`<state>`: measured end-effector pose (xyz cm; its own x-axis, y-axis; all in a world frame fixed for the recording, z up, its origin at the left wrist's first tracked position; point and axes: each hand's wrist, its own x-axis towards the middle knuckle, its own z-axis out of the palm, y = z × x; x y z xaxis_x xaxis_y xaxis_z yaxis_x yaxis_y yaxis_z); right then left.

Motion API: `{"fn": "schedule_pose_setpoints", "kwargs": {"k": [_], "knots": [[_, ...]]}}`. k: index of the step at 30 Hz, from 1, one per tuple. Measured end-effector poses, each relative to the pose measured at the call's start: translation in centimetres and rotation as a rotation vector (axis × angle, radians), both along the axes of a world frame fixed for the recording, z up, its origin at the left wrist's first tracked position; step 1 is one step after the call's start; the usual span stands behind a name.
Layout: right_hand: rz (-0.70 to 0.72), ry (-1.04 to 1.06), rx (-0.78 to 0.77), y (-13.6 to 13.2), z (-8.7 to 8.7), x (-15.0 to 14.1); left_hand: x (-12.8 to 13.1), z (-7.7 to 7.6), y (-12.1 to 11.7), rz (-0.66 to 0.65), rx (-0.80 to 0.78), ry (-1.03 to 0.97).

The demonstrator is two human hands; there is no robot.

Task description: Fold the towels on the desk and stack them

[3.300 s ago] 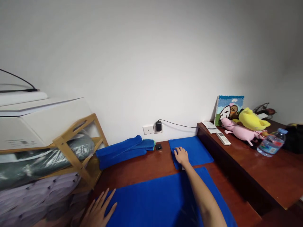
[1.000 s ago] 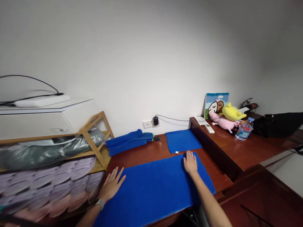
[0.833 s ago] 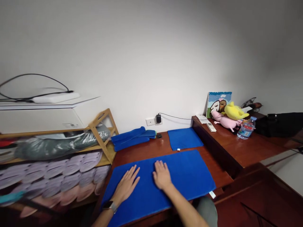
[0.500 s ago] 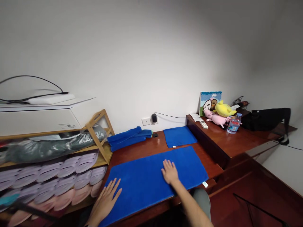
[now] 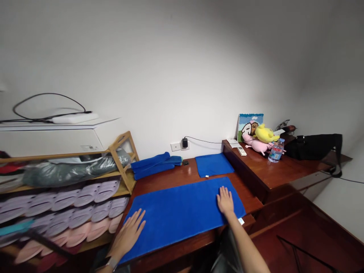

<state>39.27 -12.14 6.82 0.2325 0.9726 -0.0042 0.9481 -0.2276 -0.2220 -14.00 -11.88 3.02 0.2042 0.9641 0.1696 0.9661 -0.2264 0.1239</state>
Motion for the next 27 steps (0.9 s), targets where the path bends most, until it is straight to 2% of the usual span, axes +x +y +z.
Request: {"fn": "schedule_pose_setpoints", "kwargs": {"k": [3,6,8,10,13,17,20,24,27], "knots": [[0.200,0.055,0.050,0.0,-0.7,-8.4,2.1,0.1,-0.8,-0.069,0.012,-0.019],[0.409,0.136,0.064,-0.2,-1.5,-15.7,3.7,0.3,-1.7,-0.062,-0.032,-0.032],[0.468,0.163,0.067,-0.1,-1.7,-18.3,3.9,0.5,-2.1,-0.042,-0.063,-0.037],[0.492,0.168,0.061,0.0,-1.6,-18.7,3.4,0.8,-2.3,-0.033,-0.083,-0.039],[0.482,0.144,0.047,0.0,-1.2,-16.1,1.8,0.8,-2.5,-0.014,-0.077,-0.046],[0.348,0.074,0.017,-0.3,-0.8,-9.5,0.0,0.4,-2.7,0.032,-0.074,-0.045],[0.218,0.040,-0.038,-0.8,-0.6,-4.3,-0.3,0.4,-2.6,0.052,-0.071,-0.048],[0.100,0.035,-0.086,-1.8,-1.0,1.2,-0.2,1.6,-1.4,0.116,-0.002,-0.063],[0.078,0.020,-0.036,-2.4,-1.6,3.6,-0.2,3.1,0.5,0.149,0.001,-0.024]]}}
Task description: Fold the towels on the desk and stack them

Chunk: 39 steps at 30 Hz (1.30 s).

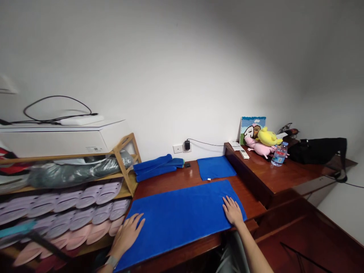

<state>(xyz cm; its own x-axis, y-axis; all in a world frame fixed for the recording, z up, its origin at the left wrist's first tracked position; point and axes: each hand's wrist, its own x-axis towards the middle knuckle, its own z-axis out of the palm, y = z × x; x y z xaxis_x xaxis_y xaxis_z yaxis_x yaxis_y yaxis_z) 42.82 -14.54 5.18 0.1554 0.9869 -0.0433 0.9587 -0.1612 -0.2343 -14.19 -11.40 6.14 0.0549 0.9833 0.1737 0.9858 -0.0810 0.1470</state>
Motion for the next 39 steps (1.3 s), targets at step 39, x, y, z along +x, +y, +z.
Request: {"fn": "schedule_pose_setpoints", "kwargs": {"k": [39], "knots": [[0.536,0.125,0.146,12.2,1.7,-24.7,-0.9,-2.9,7.9,0.011,0.015,0.085]]}}
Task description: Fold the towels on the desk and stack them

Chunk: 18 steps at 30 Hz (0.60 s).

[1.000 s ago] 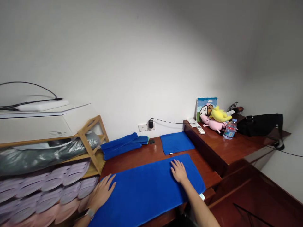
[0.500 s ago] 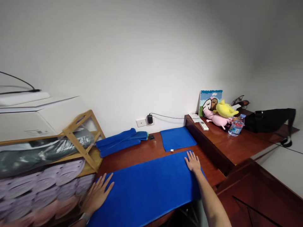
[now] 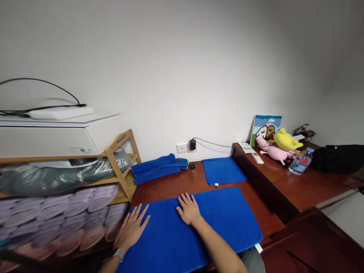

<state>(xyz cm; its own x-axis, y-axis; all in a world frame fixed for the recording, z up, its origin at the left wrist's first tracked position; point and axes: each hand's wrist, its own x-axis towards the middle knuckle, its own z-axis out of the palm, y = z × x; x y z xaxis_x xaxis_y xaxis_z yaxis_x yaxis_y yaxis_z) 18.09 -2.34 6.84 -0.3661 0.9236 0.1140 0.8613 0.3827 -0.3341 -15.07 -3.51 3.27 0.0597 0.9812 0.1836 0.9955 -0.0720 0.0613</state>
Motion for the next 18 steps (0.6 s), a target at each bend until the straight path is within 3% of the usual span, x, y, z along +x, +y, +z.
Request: {"fn": "schedule_pose_setpoints", "kwargs": {"k": [2,4,10,13,15,18], "knots": [[0.006,-0.012,-0.055,0.2,-0.6,-0.7,0.0,0.0,0.0,-0.003,0.002,-0.008],[-0.075,-0.050,-0.093,0.4,-1.0,2.3,-0.1,-0.2,0.1,-0.009,0.006,-0.014],[-0.541,-0.207,-0.231,-0.1,-1.2,20.7,-0.8,-1.9,1.0,-0.017,0.060,-0.045],[-0.694,-0.231,-0.257,-0.5,-2.3,27.3,-1.2,-2.8,1.5,-0.014,0.067,-0.044],[-0.724,-0.230,-0.248,-0.5,-3.3,29.5,-1.3,-3.2,1.6,-0.013,0.063,-0.037],[-0.724,-0.230,-0.232,-0.6,-3.9,30.4,-1.3,-3.1,1.6,-0.008,0.049,-0.030]]}}
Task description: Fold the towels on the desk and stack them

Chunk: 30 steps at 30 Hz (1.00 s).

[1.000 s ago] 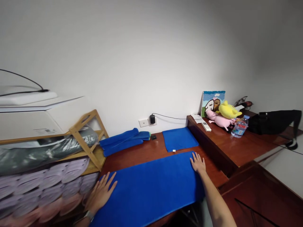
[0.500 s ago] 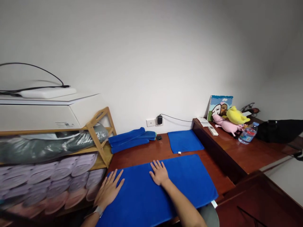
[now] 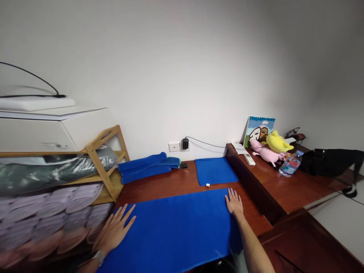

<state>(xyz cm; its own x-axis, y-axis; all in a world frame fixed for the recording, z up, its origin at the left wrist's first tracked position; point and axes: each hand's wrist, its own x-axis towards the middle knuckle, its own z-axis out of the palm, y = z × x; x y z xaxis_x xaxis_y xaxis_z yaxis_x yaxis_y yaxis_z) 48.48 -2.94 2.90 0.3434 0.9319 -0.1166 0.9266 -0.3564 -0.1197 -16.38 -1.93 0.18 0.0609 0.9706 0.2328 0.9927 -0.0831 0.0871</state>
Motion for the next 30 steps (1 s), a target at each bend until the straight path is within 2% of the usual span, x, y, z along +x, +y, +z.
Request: {"fn": "schedule_pose_setpoints", "kwargs": {"k": [4,7,9,11,14,16,17,19,21,23,26,28,30], "knots": [[-0.028,-0.007,-0.057,0.1,1.8,-0.9,0.1,1.4,-0.2,0.015,-0.058,0.010],[-0.031,-0.049,0.004,-0.4,3.7,-4.6,1.2,3.1,-0.5,-0.006,-0.085,0.024],[0.074,-0.048,0.147,-1.6,4.2,-9.7,3.7,4.0,-1.1,-0.076,-0.030,0.015],[0.285,0.028,0.267,-3.5,3.9,-16.2,7.8,4.6,-2.3,-0.192,0.042,-0.021],[0.588,0.173,0.287,-6.9,2.5,-25.1,14.9,4.4,-4.9,-0.407,0.042,-0.069],[0.670,0.219,0.253,-8.5,1.8,-27.8,17.8,3.9,-6.8,-0.485,-0.004,-0.081],[0.665,0.223,0.236,-9.0,1.7,-27.7,18.1,3.6,-7.6,-0.486,-0.031,-0.084],[0.582,0.200,0.202,-9.5,1.7,-24.9,16.5,3.1,-8.9,-0.410,-0.076,-0.090],[0.436,0.156,0.159,-9.7,1.9,-19.3,12.3,2.6,-9.5,-0.277,-0.095,-0.090],[0.269,0.104,0.103,-10.0,1.9,-12.9,7.1,1.8,-9.8,-0.135,-0.078,-0.073],[0.094,0.038,0.055,-10.4,1.6,-5.0,0.6,0.5,-9.8,-0.004,-0.068,-0.018],[0.063,0.017,0.041,-10.6,1.2,-2.2,-1.6,-0.1,-9.8,0.020,-0.074,-0.008],[0.058,0.012,0.029,-10.5,1.1,-1.3,-2.0,-0.3,-9.9,0.013,-0.052,-0.022]]}}
